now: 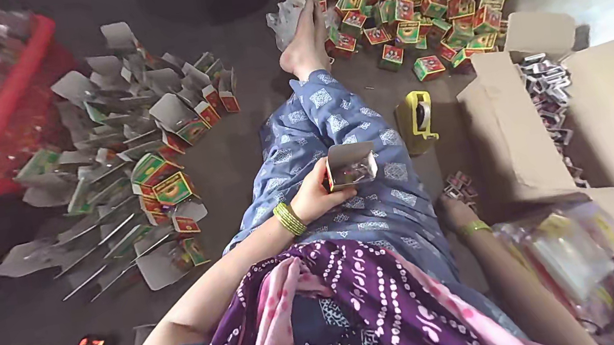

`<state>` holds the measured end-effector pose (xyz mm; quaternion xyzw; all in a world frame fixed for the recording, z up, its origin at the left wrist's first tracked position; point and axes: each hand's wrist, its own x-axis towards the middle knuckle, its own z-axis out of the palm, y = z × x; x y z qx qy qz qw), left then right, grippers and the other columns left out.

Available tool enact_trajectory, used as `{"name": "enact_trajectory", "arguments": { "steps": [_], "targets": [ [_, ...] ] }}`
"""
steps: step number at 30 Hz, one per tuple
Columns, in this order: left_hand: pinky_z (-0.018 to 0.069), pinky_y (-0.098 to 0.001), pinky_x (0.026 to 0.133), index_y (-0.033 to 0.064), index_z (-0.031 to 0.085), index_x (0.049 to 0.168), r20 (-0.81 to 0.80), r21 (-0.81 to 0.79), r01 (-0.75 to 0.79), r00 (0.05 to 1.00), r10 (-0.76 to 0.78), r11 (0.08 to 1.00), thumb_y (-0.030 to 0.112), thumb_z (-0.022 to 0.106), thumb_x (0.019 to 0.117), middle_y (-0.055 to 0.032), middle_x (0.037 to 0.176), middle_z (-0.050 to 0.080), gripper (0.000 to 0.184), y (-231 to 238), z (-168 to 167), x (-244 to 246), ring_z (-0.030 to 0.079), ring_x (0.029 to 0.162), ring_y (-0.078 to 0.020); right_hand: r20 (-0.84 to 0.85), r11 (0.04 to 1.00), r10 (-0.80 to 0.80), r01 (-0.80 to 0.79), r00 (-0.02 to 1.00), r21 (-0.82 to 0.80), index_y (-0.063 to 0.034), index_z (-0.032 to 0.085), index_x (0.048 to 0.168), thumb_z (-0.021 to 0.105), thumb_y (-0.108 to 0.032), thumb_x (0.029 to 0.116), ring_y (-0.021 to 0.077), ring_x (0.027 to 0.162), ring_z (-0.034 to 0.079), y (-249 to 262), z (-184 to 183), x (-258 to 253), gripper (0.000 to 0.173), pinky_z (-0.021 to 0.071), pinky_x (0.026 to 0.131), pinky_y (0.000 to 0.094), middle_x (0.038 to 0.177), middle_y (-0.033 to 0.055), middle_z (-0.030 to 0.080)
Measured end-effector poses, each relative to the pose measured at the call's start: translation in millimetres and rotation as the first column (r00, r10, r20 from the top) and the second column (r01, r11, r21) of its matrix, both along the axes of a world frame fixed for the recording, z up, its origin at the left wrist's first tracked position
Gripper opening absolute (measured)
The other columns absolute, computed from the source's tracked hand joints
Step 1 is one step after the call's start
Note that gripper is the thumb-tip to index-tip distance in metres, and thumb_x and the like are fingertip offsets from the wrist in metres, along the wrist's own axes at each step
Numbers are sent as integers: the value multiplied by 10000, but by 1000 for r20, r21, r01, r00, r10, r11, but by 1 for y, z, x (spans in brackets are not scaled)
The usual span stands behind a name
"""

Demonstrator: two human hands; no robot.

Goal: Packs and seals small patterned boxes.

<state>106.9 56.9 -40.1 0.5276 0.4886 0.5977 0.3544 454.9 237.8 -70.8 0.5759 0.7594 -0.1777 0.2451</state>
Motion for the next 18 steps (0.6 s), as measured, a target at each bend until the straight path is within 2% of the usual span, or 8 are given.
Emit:
{"name": "enact_trajectory", "arguments": {
  "steps": [1, 3, 5, 8, 10, 11, 14, 18],
  "targets": [
    [548, -381, 1065, -79, 468, 1381, -4, -6, -3, 1000, 3, 1000, 152, 885, 781, -135, 1257, 678, 767, 0, 0, 0, 662, 1184, -178, -36, 999, -37, 36, 999, -11, 33, 629, 1266, 651, -258, 957, 508, 1177, 617, -1, 7, -5, 425, 457, 986, 699, 1219, 318, 656],
    [535, -372, 1080, -75, 452, 1392, 2, -36, -10, 1000, 10, 999, 153, 918, 736, -134, 1271, 669, 837, 1, -1, 1, 652, 1199, -175, -279, 990, -105, 126, 954, 62, 36, 655, 1220, 710, -288, 942, 472, 1098, 654, 2, 15, -7, 431, 486, 970, 675, 1139, 292, 684],
    [534, -372, 1083, -77, 447, 1394, 4, -56, -37, 999, 37, 998, 157, 936, 710, -131, 1269, 672, 872, 1, -2, 1, 654, 1196, -172, -575, 958, -113, 243, 811, 155, 11, 658, 1234, 738, -316, 948, 371, 1038, 693, 5, 35, -20, 441, 543, 953, 584, 1123, 238, 699],
    [544, -377, 1072, -83, 465, 1382, -27, -47, -55, 998, 54, 997, 154, 916, 740, -122, 1241, 691, 820, 1, -2, 0, 668, 1174, -167, -906, 936, 21, 310, 422, 166, -36, 690, 1249, 696, -250, 966, 192, 1005, 706, -4, 89, -61, 355, 607, 880, 388, 1152, 125, 712],
    [552, -377, 1063, -87, 486, 1366, -66, -4, -46, 997, 46, 999, 152, 894, 771, -118, 1225, 701, 759, 1, -3, 1, 676, 1160, -165, -984, 975, 66, 197, 168, 99, -22, 685, 1256, 704, -174, 968, 197, 906, 732, -24, 131, -93, 327, 652, 777, 372, 1094, 104, 727],
    [552, -382, 1065, -90, 493, 1363, -78, 16, -39, 996, 40, 999, 151, 888, 783, -122, 1226, 701, 742, 1, -2, 1, 676, 1163, -171, -989, 989, 89, 108, 118, 102, -27, 679, 1266, 714, -151, 957, 203, 874, 738, -36, 149, -107, 335, 659, 749, 380, 1055, 91, 735],
    [553, -388, 1059, -97, 513, 1349, -104, 39, -36, 994, 40, 999, 155, 885, 789, -133, 1229, 698, 718, 0, -1, 1, 675, 1164, -176, -951, 966, 258, -78, 169, 248, -53, 702, 1176, 777, -170, 908, 122, 781, 736, -70, 172, -145, 302, 653, 676, 318, 938, 27, 757],
    [562, -362, 1033, -91, 536, 1321, -126, 36, -59, 990, 63, 998, 178, 882, 788, -119, 1183, 713, 691, -3, 0, 1, 687, 1123, -146, -809, 875, 483, -224, 336, 430, -140, 746, 992, 735, -297, 922, 12, 829, 710, -93, 154, -180, 172, 623, 771, 248, 897, -48, 749]
  ]
}}
